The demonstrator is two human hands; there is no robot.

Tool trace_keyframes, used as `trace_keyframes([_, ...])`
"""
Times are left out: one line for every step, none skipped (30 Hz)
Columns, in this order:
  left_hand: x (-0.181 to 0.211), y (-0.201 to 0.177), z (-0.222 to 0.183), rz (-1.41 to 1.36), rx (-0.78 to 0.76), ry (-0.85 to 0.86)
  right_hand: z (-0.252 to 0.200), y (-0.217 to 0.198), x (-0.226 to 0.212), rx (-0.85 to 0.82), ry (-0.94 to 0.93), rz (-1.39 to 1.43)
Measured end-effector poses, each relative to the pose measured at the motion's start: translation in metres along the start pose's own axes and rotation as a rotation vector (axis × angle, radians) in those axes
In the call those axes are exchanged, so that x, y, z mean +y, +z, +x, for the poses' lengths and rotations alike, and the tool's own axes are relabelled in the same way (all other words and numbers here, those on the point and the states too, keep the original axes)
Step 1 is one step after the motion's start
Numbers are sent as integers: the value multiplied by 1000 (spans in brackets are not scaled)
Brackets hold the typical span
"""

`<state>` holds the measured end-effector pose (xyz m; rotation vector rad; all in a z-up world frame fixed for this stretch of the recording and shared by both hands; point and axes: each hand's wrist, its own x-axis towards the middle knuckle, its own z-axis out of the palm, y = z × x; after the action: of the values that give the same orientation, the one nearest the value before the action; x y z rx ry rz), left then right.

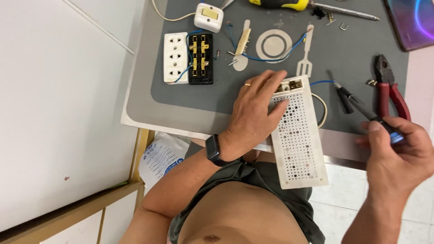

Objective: Disassembling electrical components from a perforated panel using a screwdriver and pliers.

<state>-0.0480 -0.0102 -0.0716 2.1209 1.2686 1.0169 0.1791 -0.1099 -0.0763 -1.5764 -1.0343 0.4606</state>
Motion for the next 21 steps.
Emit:
trace_keyframes([6, -11, 1, 6, 1, 0, 2, -4, 6, -1, 0, 6])
trace_keyframes([11, -21, 2, -49, -87, -107, 3, -8, 12, -1, 13, -20])
trace_keyframes([18, -30, 4, -104, -175, -214, 4, -14, 19, -1, 26, -45])
trace_keyframes([5, -34, 5, -104, -185, -207, 7, -14, 15, 10, 31, -46])
trace_keyframes([-7, -38, 6, 24, -66, -101, 10, -16, 11, 37, 68, -82])
trace_keyframes([-18, -37, 7, 141, 52, 14, 13, -22, 6, 71, 103, -126])
trace_keyframes([-25, -47, 14, 129, 42, 26, 16, -20, 3, 89, 107, -134])
trace_keyframes([-31, -53, 23, 204, 20, 95, 21, -20, -1, 105, 24, -99])
trace_keyframes([-37, -59, 32, 278, 1, 165, 27, -21, -5, 120, -60, -65])
trace_keyframes([-42, -60, 39, 261, -3, 185, 27, -22, -16, 143, -64, -77])
trace_keyframes([-46, -62, 47, 423, -75, 177, 27, -22, -29, 152, -162, -67])
trace_keyframes([-52, -66, 53, 596, -147, 163, 26, -19, -41, 152, -256, -51])
trace_keyframes([-60, -61, 56, 590, -150, 177, 26, -21, -45, 167, -256, -57])
trace_keyframes([-69, -56, 59, 643, -181, 216, 25, -22, -48, 191, -224, -16])
trace_keyframes([-78, -53, 62, 696, -212, 256, 24, -22, -51, 214, -192, 24])
trace_keyframes([-75, -53, 64, 694, -217, 267, 25, -22, -53, 225, -189, 23])
trace_keyframes([-72, -54, 67, 709, -250, 279, 25, -21, -56, 220, -182, 60])
trace_keyframes([-69, -54, 67, 723, -282, 287, 26, -21, -58, 210, -176, 97])
trace_keyframes([-66, -56, 66, 720, -285, 292, 25, -20, -62, 215, -174, 94])
trace_keyframes([-63, -59, 65, 715, -287, 308, 25, -18, -66, 197, -118, 117])
trace_keyframes([-61, -62, 65, 709, -288, 324, 26, -17, -70, 178, -62, 140])
